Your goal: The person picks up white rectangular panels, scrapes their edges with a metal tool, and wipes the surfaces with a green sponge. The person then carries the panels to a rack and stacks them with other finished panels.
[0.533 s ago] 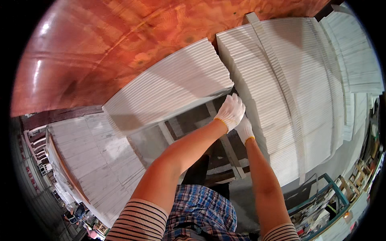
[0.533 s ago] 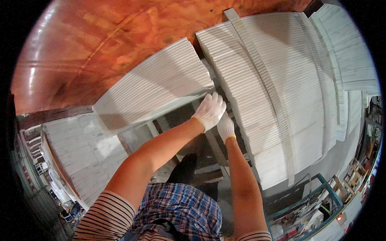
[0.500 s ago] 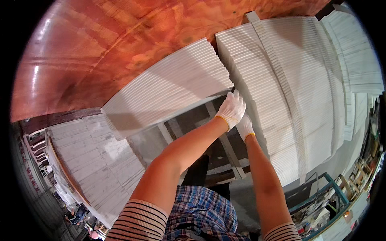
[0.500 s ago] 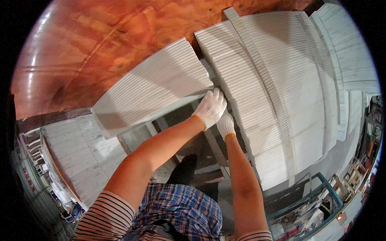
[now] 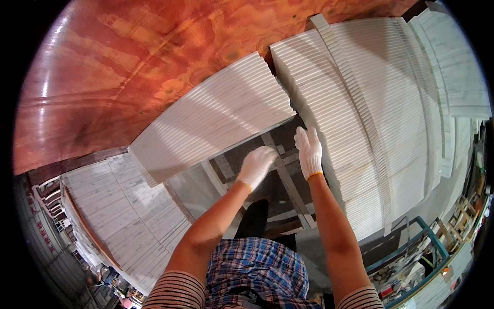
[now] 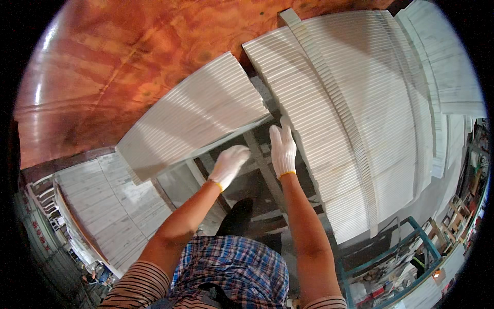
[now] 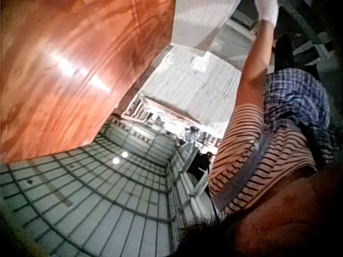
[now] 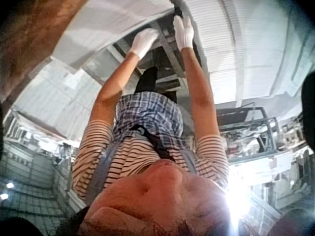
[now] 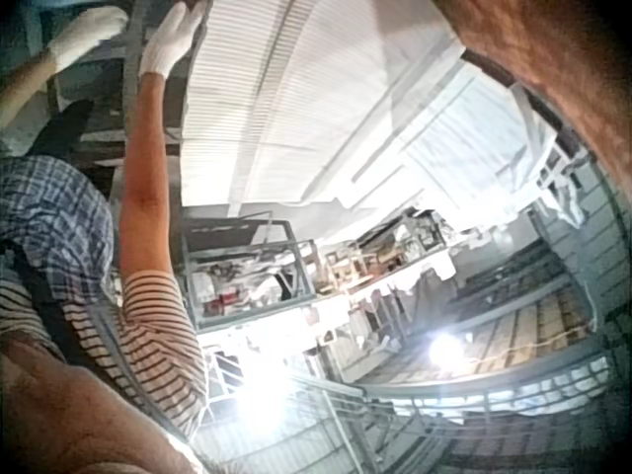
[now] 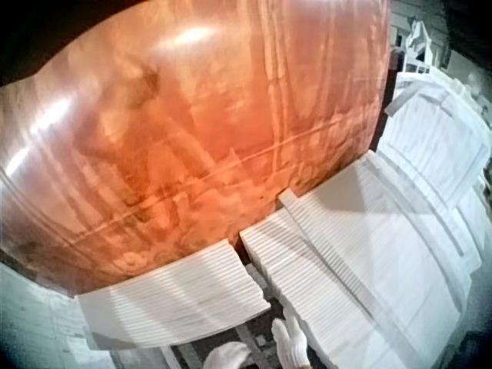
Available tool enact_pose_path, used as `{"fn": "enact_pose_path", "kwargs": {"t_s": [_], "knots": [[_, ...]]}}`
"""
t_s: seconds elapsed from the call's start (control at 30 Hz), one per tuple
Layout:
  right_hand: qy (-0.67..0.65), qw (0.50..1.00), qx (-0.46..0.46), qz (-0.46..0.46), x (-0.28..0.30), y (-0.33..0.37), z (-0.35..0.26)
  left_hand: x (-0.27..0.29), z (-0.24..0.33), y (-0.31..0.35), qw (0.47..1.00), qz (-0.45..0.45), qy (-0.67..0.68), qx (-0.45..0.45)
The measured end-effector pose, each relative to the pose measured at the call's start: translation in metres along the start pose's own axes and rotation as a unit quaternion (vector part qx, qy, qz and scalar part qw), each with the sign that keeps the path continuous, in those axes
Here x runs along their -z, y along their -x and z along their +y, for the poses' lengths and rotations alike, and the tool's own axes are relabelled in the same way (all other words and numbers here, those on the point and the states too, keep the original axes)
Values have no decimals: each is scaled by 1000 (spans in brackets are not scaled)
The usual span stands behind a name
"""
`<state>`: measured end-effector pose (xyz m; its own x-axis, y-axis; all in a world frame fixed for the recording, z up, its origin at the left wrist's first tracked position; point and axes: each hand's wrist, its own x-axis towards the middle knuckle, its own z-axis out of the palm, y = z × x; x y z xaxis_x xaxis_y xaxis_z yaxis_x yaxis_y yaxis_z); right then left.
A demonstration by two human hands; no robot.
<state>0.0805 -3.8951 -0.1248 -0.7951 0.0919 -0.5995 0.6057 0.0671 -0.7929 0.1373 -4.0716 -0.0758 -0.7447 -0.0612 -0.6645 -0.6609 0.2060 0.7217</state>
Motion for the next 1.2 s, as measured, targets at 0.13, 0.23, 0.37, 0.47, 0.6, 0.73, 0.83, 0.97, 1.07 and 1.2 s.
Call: {"fn": "enact_pose_path", "kwargs": {"t_s": [0.13, 0.23, 0.37, 0.47, 0.6, 0.73, 0.83, 0.97, 1.07, 1.2], "knots": [[52, 997, 21, -61, -14, 6, -60, 43, -28, 16, 951, 112, 214, 195], [122, 989, 61, -62, -23, -2, -54, 67, -50, 23, 934, 150, 258, 195], [150, 985, 63, -60, -23, 0, -61, 85, -48, 26, 928, 157, 296, 166], [133, 986, 88, -45, -24, 0, -61, 84, -38, 28, 910, 158, 343, 171], [99, 994, 36, -38, -17, 5, -49, 75, -36, 34, 878, 165, 405, 193], [71, 997, 42, -13, -9, 23, -25, 68, -69, 38, 801, 197, 523, 216], [-46, 998, -22, 21, -17, 49, -31, 72, -105, 46, 782, 209, 563, 166], [-151, 981, -119, -39, -16, 53, -19, 68, -122, 56, 732, 259, 618, 123], [-187, 965, -180, -41, -19, 62, -20, 78, -129, 72, 708, 277, 640, 111], [-158, 956, -245, -22, -22, 63, 1, 97, -180, 99, 796, 281, 514, 155]]}}
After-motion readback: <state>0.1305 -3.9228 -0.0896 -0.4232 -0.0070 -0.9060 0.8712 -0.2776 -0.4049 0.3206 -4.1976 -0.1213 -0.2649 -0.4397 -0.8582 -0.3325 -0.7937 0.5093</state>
